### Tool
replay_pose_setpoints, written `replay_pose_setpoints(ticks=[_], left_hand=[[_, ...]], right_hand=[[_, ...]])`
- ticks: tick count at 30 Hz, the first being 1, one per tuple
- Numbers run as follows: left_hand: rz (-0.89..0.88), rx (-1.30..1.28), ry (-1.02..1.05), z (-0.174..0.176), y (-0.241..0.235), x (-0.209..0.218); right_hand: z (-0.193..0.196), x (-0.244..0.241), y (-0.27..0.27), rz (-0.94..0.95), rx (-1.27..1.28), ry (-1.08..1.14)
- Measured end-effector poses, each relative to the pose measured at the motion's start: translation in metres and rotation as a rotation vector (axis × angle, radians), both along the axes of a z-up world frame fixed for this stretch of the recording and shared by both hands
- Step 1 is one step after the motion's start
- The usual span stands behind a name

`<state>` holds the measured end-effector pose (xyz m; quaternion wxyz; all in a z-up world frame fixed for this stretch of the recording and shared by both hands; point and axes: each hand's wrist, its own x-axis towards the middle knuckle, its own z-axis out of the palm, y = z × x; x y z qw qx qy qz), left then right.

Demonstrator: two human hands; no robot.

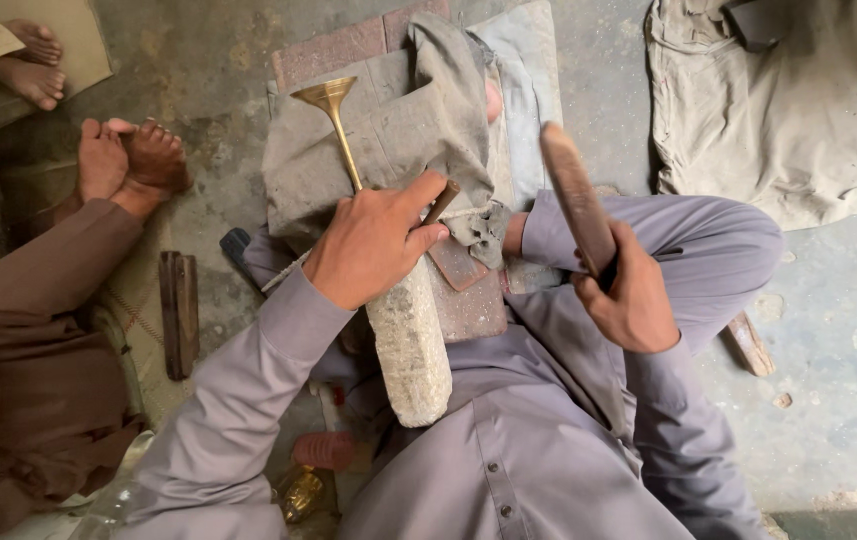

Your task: The person uses a wooden mallet and a metal chisel to engrave decorative patterns onto a brass cup. The cup is held steady on a stone block while the person repeatedly strikes the chisel to create intricate designs.

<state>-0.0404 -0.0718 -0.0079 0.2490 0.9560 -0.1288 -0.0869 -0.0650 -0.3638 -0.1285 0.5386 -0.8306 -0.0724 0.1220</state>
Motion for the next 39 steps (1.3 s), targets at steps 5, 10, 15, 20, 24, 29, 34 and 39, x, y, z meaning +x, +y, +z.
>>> replay_pose_setpoints(ticks=[5,10,15,20,24,29,34,39], left_hand=[[0.001,0.013,0.085,0.0,0.003,0.006],[-0.052,0.007,0.027,-0.001,0.003,0.003],[-0.075,-0.03,-0.003,0.0,0.004,0.001],[-0.081,-0.029,0.023,-0.001,0.003,0.001],[-0.097,-0.086,0.004,-0.003,0.007,0.003],[-0.099,-0.089,0.022,-0.002,0.006,0.001],[-0.081,-0.085,0.081,-0.002,0.007,0.007],[-0.133,-0.144,0.042,-0.001,0.012,0.006]], right_hand=[[0.015,0.024,0.002,0.034,-0.042,-0.114],[0.035,0.027,0.005,0.031,0.041,-0.077],[0.046,0.029,0.009,0.04,-0.241,-0.333],[0.049,0.026,0.009,0.063,-0.142,-0.268],[0.049,0.023,0.004,0.091,-0.183,-0.359],[0.046,0.017,0.005,0.074,-0.306,-0.387],[0.05,0.019,0.002,0.08,-0.117,-0.239],[0.054,0.014,-0.002,0.063,-0.312,-0.325]])
